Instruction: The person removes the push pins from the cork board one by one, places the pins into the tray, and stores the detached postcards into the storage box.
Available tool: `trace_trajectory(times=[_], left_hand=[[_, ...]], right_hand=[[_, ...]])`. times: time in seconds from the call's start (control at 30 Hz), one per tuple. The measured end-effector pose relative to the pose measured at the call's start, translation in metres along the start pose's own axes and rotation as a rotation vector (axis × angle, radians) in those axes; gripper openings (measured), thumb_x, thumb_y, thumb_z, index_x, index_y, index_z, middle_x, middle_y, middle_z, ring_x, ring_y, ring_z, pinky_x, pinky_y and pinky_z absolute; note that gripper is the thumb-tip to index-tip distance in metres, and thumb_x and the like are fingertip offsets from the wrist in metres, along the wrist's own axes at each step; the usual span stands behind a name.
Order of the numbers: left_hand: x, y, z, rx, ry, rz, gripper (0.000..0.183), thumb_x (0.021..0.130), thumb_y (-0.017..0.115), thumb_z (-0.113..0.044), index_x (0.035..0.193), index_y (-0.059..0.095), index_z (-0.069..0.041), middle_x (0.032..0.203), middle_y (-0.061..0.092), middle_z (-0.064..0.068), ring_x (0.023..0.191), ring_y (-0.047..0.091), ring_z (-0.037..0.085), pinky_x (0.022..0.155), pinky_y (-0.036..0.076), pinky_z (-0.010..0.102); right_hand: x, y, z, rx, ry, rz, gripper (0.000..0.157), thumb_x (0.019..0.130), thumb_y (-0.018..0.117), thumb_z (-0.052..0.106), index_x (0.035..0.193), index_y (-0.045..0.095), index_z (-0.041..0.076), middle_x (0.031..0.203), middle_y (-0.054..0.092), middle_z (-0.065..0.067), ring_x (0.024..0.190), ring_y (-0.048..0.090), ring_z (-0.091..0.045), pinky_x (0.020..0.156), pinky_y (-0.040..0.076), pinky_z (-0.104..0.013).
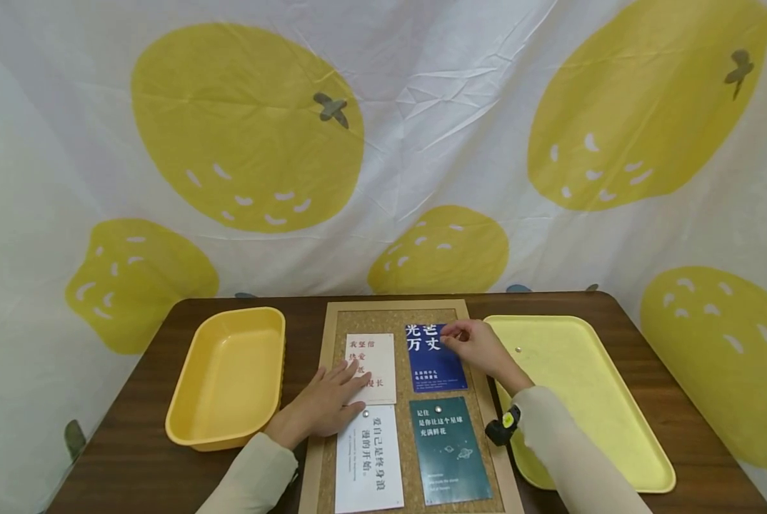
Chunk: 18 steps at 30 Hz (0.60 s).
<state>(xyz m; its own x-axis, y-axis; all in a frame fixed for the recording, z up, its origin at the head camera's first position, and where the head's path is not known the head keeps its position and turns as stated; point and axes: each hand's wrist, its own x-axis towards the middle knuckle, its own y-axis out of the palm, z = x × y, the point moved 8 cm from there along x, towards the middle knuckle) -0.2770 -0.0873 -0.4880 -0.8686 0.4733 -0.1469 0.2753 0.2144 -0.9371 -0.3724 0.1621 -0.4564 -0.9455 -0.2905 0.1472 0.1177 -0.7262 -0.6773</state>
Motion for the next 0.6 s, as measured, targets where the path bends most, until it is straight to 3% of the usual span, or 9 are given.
trace_trajectory(times=[0.2,0.6], left_hand=[[-0.001,-0.001,0.0,-0.002,0.0,0.001,0.055,0.103,0.05,-0.039,0.153,0.039,-0.022,0.163,0.025,0.009,0.152,0.018,0.032,0.12,0.013,0.059],[-0.002,-0.001,-0.002,-0.001,0.012,0.001,0.054,0.103,0.049,-0.038,0.154,0.039,-0.021,0.163,0.025,0.01,0.152,0.017,0.032,0.12,0.013,0.059]], right_hand=[[0.003,0.017,0.013,0.011,0.0,0.035,0.017,0.093,0.068,0.016,0.105,0.074,0.006,0.092,0.07,-0.003,0.078,0.057,-0.017,0.071,0.048,-0.03],[0.007,0.049,0.033,0.024,-0.086,0.067,0.014,0.093,0.068,0.013,0.103,0.075,0.007,0.089,0.069,0.001,0.078,0.056,-0.013,0.071,0.048,-0.029]])
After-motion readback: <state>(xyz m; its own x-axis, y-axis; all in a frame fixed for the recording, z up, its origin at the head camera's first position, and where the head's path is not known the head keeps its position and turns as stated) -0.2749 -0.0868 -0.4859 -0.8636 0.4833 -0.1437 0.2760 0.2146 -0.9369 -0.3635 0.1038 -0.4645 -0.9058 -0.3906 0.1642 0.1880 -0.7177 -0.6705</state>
